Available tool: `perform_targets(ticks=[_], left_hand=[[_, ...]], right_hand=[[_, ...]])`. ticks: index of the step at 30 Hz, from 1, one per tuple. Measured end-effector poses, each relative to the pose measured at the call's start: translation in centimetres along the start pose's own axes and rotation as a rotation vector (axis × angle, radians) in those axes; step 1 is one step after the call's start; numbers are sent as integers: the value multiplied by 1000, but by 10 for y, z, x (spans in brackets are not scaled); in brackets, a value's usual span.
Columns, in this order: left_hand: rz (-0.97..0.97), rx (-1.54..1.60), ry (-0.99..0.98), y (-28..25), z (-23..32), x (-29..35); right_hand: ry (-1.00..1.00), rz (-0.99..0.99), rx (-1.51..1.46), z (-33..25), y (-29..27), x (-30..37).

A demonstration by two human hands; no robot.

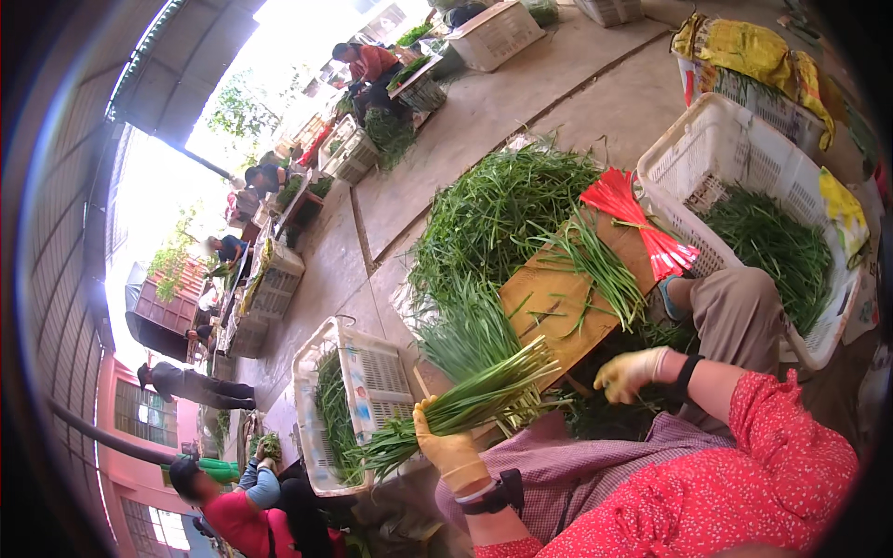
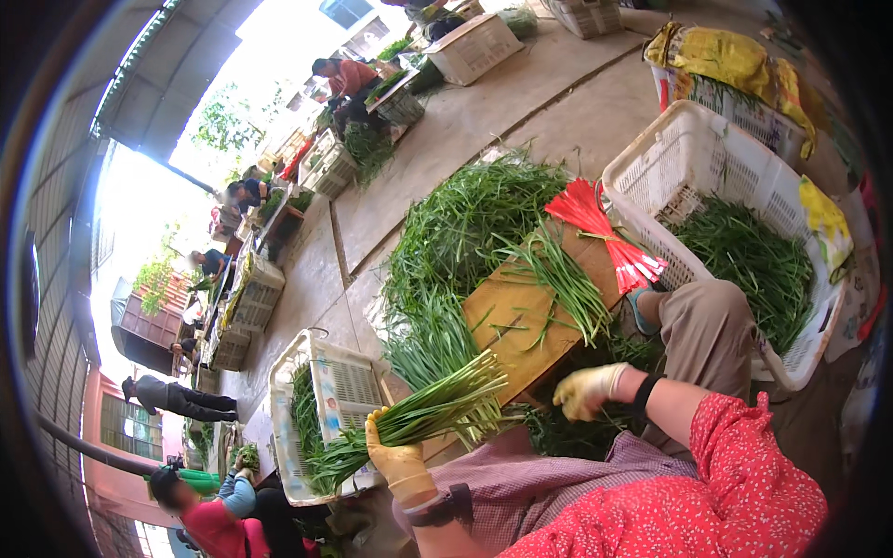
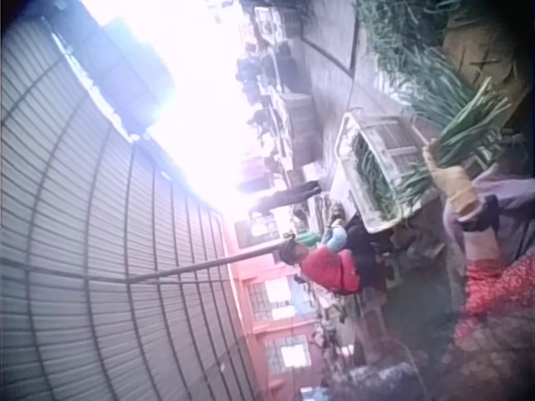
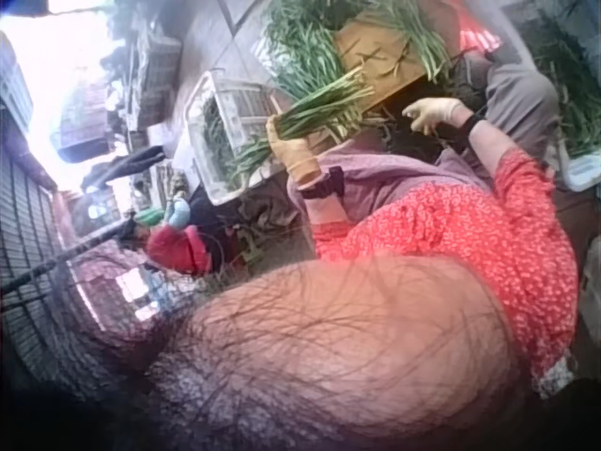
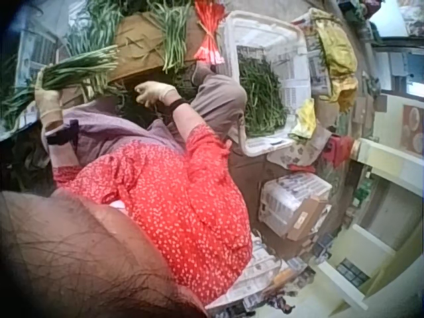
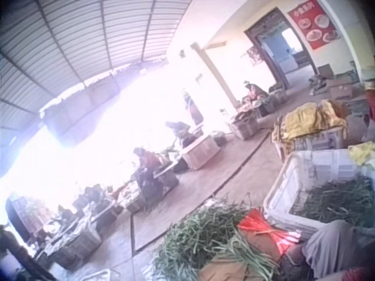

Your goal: The person gathers green leafy vegetables, aligns them into bundles, and ties them with red rubber bands. Bundles are placed into a white plastic basket. The person repeats this process continuously.

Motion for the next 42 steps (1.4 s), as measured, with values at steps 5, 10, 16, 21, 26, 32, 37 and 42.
perform_targets(ticks=[5, 10, 16, 21, 26, 32, 37, 42], left_hand=[[4, 17, -11, -5, -3, -3], [14, -43, 10, -11, -13, -2], [-3, -123, -32, -2, -46, 9], [2, -111, 28, -4, -23, -1], [62, 8, -6, -14, -3, -15], [16, 9, -57, -17, -24, -23], [36, -36, -35, -18, -26, -16], [15, -46, -77, -13, -45, -15]], right_hand=[[44, 442, 816, -50, -16, 19], [-401, 771, 143, -119, -48, 27], [-263, 806, 361, -135, -37, 17], [-487, 918, 411, -97, -57, 21], [-190, -23, -805, -60, -28, 12], [146, 555, 803, -31, -35, 18], [-503, 740, 156, -114, -53, 26], [-198, 363, -354, -120, -25, 9]])
Point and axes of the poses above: each hand's wrist, its own x-axis away from the middle knuckle, its own y-axis out of the palm, z = x × y, the point moved 8 cm from there along -x, towards the middle knuckle, and after that the axes turned 8 degrees about z, right-handed, at the moved point
